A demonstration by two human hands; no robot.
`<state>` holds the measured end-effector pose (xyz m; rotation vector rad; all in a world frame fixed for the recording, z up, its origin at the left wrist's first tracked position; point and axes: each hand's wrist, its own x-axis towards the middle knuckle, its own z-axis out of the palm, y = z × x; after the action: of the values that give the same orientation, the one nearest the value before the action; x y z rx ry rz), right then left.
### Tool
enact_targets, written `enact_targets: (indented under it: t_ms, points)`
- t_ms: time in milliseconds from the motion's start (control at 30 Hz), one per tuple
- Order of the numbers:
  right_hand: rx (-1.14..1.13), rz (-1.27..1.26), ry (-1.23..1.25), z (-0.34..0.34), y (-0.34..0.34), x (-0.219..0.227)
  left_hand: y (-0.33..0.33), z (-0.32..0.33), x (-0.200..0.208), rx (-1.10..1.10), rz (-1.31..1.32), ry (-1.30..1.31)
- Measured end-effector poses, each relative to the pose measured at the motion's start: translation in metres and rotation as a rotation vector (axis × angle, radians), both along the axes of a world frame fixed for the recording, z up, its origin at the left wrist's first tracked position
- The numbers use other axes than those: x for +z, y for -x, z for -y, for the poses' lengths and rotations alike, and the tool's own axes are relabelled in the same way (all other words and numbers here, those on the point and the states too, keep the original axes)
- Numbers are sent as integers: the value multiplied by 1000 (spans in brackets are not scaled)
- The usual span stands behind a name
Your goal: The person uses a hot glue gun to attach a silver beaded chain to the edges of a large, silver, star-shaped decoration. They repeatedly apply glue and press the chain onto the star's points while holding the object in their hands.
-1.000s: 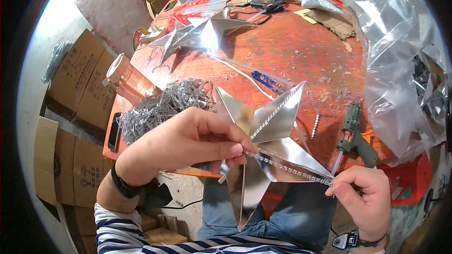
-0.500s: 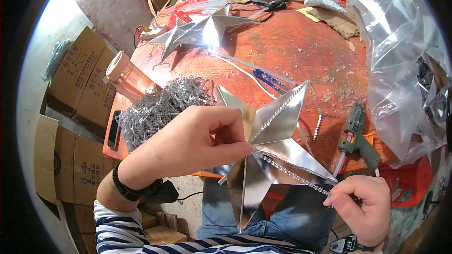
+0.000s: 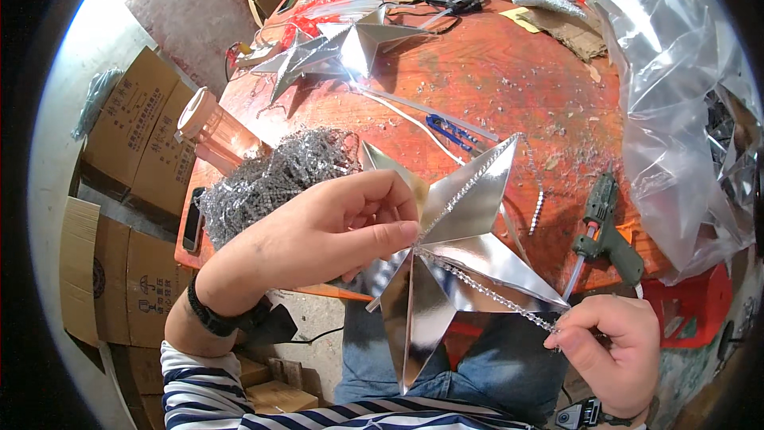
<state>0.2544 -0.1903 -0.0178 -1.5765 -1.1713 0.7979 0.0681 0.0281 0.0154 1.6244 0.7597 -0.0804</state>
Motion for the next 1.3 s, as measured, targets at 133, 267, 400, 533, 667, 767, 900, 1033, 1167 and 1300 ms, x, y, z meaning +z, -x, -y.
enact_targets:
  t_ms: [133,267,400,533,667,767,900,1033,1167,1300]
  points:
    - [-44,3,-28,0,1,-4,2,0,-11,-48,89,-110]
    - [-67,-25,-12,1,0,-6,4,2,-12,-60,37,-209]
    - [-100,-92,36,7,-3,-7,-1,6,-8,-23,-5,-239]
    - [-94,-117,57,16,-16,-17,0,9,-9,23,-6,-238]
    - [-106,-143,127,19,-21,-28,-2,10,-12,29,-7,-273]
    - [-108,-189,178,17,-22,-31,-3,10,-15,33,0,-282]
    - [-102,-185,202,16,-22,-30,-1,9,-19,32,49,-299]
    - [-80,-170,177,18,-24,-32,-2,11,-16,34,36,-299]
    - [-75,-164,190,17,-23,-32,0,10,-18,33,44,-305]
    - [-63,-190,178,17,-23,-38,-2,11,-16,48,32,-292]
